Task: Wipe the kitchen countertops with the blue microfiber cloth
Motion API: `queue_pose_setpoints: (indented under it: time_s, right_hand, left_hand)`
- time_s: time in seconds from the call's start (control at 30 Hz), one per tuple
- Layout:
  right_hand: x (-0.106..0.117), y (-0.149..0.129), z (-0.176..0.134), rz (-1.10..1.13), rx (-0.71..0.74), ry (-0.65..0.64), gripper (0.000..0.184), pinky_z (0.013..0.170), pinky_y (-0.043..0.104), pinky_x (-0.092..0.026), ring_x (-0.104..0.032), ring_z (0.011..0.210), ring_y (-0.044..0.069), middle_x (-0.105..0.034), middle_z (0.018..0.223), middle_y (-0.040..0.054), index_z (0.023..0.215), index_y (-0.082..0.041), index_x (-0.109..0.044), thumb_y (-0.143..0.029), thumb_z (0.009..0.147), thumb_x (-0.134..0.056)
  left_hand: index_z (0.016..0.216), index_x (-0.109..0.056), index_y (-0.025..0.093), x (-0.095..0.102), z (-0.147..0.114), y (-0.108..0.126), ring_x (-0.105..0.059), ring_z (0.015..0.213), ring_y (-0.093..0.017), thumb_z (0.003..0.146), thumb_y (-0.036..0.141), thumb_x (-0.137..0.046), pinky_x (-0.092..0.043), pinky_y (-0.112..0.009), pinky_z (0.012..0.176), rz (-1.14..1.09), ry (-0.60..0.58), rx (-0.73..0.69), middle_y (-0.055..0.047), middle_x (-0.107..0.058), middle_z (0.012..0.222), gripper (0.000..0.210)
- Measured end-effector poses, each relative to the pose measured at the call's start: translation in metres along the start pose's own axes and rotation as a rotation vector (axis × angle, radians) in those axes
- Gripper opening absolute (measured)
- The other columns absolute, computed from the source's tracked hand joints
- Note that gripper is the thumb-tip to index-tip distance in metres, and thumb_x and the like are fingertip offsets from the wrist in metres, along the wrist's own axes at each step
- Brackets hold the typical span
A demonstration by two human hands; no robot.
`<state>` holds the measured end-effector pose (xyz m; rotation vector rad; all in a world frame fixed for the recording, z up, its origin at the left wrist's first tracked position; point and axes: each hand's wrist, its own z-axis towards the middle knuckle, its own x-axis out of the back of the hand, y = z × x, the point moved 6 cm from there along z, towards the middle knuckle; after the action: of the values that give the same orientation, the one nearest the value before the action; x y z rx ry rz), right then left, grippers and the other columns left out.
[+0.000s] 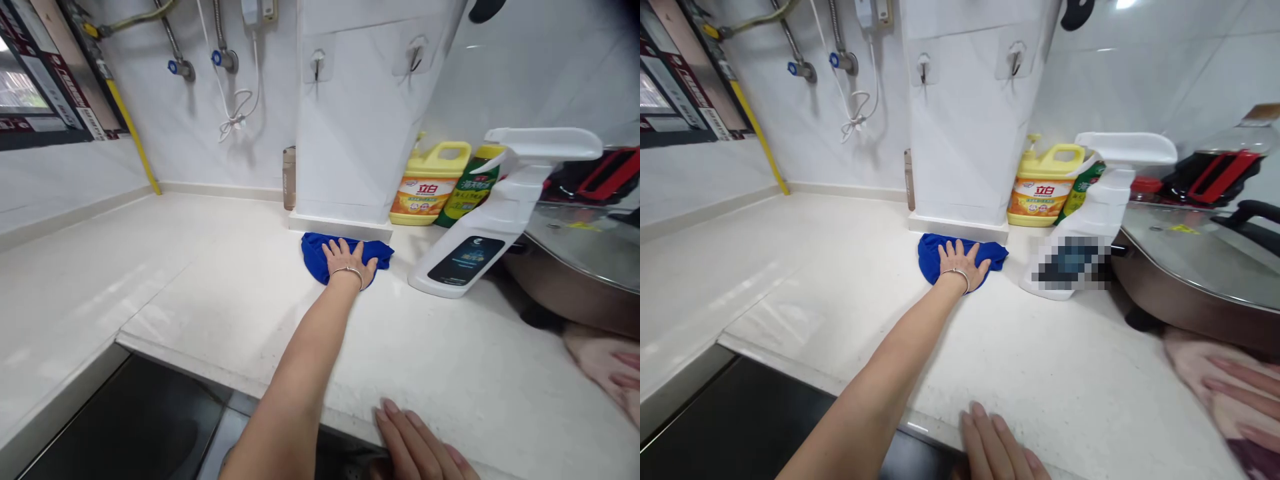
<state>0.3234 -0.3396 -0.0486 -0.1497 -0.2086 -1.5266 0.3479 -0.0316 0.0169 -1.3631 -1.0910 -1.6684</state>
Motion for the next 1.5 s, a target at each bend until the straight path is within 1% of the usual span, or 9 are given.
queue_pose_setpoints:
  time_s: [0.17,0.33,0.57,0.73,0.83,0.97,1.1,1.27,1.5]
  right_hand:
    - [0.0,-0.002,0.01,0.013,0.006,-0.009,0.042,0.081,0.042,-0.034,-0.066,0.08,0.021,-0.076,0.089,0.001,0.132,-0.023,-0.063,-0.028,0.1,-0.036]
    - [0.001,0.0,0.004,0.028,0.058,-0.005,0.04,0.087,0.042,-0.034,-0.066,0.086,0.021,-0.076,0.098,0.002,0.125,-0.023,-0.066,-0.025,0.094,-0.041]
    - [0.0,-0.001,0.006,0.092,0.014,-0.016,0.049,0.095,0.041,-0.035,-0.066,0.099,0.022,-0.074,0.108,0.0044,0.132,-0.019,-0.06,-0.019,0.085,-0.045]
    - [0.005,-0.002,0.012,0.181,-0.034,-0.107,0.055,0.104,0.042,-0.033,-0.063,0.109,0.023,-0.071,0.116,0.0058,0.136,-0.018,-0.054,-0.01,0.083,-0.046]
    - [0.015,0.002,0.013,0.327,-0.091,-0.146,0.058,0.106,0.042,-0.035,-0.061,0.114,0.021,-0.069,0.119,0.0052,0.136,-0.022,-0.053,-0.004,0.082,-0.044]
    - [0.038,0.024,0.014,0.531,-0.186,-0.057,0.051,0.1,0.045,-0.044,-0.061,0.113,0.022,-0.066,0.12,0.0075,0.128,-0.022,-0.055,-0.003,0.082,-0.044]
    - [0.06,0.063,0.014,0.454,-0.3,0.001,0.04,0.096,0.046,-0.046,-0.06,0.112,0.025,-0.065,0.118,0.0095,0.121,-0.021,-0.058,-0.006,0.086,-0.046]
    - [0.071,0.107,0.013,0.287,-0.38,-0.076,0.03,0.097,0.047,-0.046,-0.06,0.113,0.027,-0.064,0.12,0.0114,0.116,-0.02,-0.061,-0.016,0.09,-0.047]
    - [0.078,0.143,0.018,0.116,-0.321,-0.185,0.021,0.096,0.044,-0.047,-0.06,0.109,0.026,-0.065,0.112,0.0112,0.108,-0.019,-0.062,-0.023,0.094,-0.048]
  left_hand:
    - [0.155,-0.028,0.036,-0.001,-0.008,0.021,-0.014,0.149,-0.044,0.094,0.063,-0.022,-0.002,-0.064,0.119,-0.002,-0.016,-0.058,-0.006,-0.024,0.165,0.067]
    - [0.155,-0.031,0.03,0.004,-0.031,0.026,-0.02,0.147,-0.049,0.094,0.063,-0.028,-0.011,-0.067,0.116,0.04,-0.038,-0.032,-0.013,-0.028,0.162,0.07]
    - [0.156,-0.029,0.028,0.014,-0.091,0.024,-0.023,0.145,-0.05,0.094,0.063,-0.029,-0.018,-0.066,0.114,0.102,-0.03,-0.016,-0.017,-0.029,0.161,0.071]
    - [0.156,-0.029,0.029,0.018,-0.136,0.024,-0.024,0.145,-0.05,0.094,0.063,-0.029,-0.018,-0.066,0.114,0.126,-0.018,-0.05,-0.018,-0.03,0.16,0.071]
    - [0.156,-0.027,0.031,0.017,-0.156,0.026,-0.024,0.145,-0.049,0.094,0.064,-0.027,-0.018,-0.065,0.115,0.135,-0.018,-0.096,-0.016,-0.03,0.161,0.071]
    - [0.157,-0.026,0.03,0.015,-0.173,0.035,-0.022,0.146,-0.049,0.094,0.064,-0.026,-0.016,-0.066,0.116,0.131,-0.03,-0.133,-0.015,-0.028,0.162,0.071]
    - [0.157,-0.025,0.029,0.012,-0.188,0.058,-0.018,0.147,-0.051,0.093,0.064,-0.027,-0.014,-0.068,0.115,0.098,-0.053,-0.188,-0.016,-0.025,0.163,0.073]
    - [0.156,-0.026,0.033,0.004,-0.211,0.1,-0.013,0.148,-0.049,0.092,0.068,-0.028,-0.011,-0.066,0.118,0.026,-0.1,-0.328,-0.014,-0.022,0.164,0.073]
    - [0.155,-0.03,0.034,-0.005,-0.228,0.148,-0.008,0.151,-0.044,0.094,0.062,-0.034,-0.005,-0.063,0.121,-0.133,-0.16,-0.629,-0.011,-0.016,0.166,0.067]
